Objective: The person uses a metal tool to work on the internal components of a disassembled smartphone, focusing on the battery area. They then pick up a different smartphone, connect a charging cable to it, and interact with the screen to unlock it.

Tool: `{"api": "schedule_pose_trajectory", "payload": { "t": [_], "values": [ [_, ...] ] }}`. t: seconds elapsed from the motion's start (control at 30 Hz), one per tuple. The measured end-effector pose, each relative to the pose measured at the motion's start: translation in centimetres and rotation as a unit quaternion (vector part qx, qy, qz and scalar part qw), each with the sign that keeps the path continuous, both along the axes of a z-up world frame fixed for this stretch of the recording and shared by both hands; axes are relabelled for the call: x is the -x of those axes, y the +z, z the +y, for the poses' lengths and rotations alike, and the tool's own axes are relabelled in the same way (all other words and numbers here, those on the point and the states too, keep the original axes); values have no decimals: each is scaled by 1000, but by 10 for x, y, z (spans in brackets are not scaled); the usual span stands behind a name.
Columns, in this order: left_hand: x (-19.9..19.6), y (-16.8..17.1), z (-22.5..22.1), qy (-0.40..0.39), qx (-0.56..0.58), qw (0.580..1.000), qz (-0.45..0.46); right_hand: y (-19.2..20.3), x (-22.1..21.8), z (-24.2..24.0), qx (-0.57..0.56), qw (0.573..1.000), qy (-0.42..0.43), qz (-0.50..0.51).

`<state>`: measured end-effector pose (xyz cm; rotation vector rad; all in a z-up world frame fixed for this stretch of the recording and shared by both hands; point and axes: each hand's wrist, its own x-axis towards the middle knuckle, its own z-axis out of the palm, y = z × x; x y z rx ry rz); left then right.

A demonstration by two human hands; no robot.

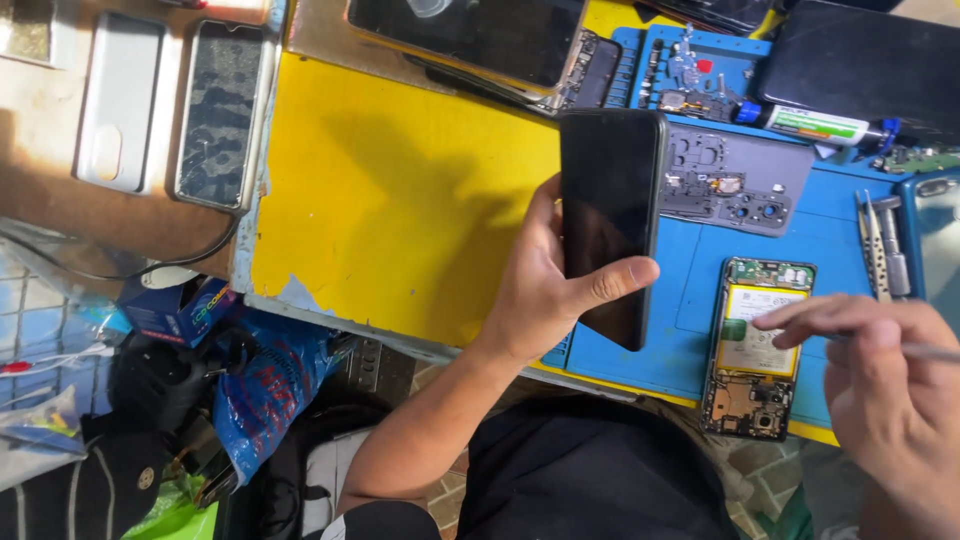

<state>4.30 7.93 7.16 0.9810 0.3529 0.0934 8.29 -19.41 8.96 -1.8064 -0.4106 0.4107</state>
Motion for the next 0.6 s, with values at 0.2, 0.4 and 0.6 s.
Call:
{"api": "schedule_pose_trajectory", "payload": {
  "t": [0.2,0.4,0.6],
  "values": [
    [-13,-5,-25,11,40,999,0,18,-26,54,58,981,-25,183],
    [-21,-11,-29,80,-18,989,122,0,-33,61,-29,972,-11,232],
    [-19,-27,-36,157,100,979,83,-7,-32,64,29,983,-69,167]
  ]
}}
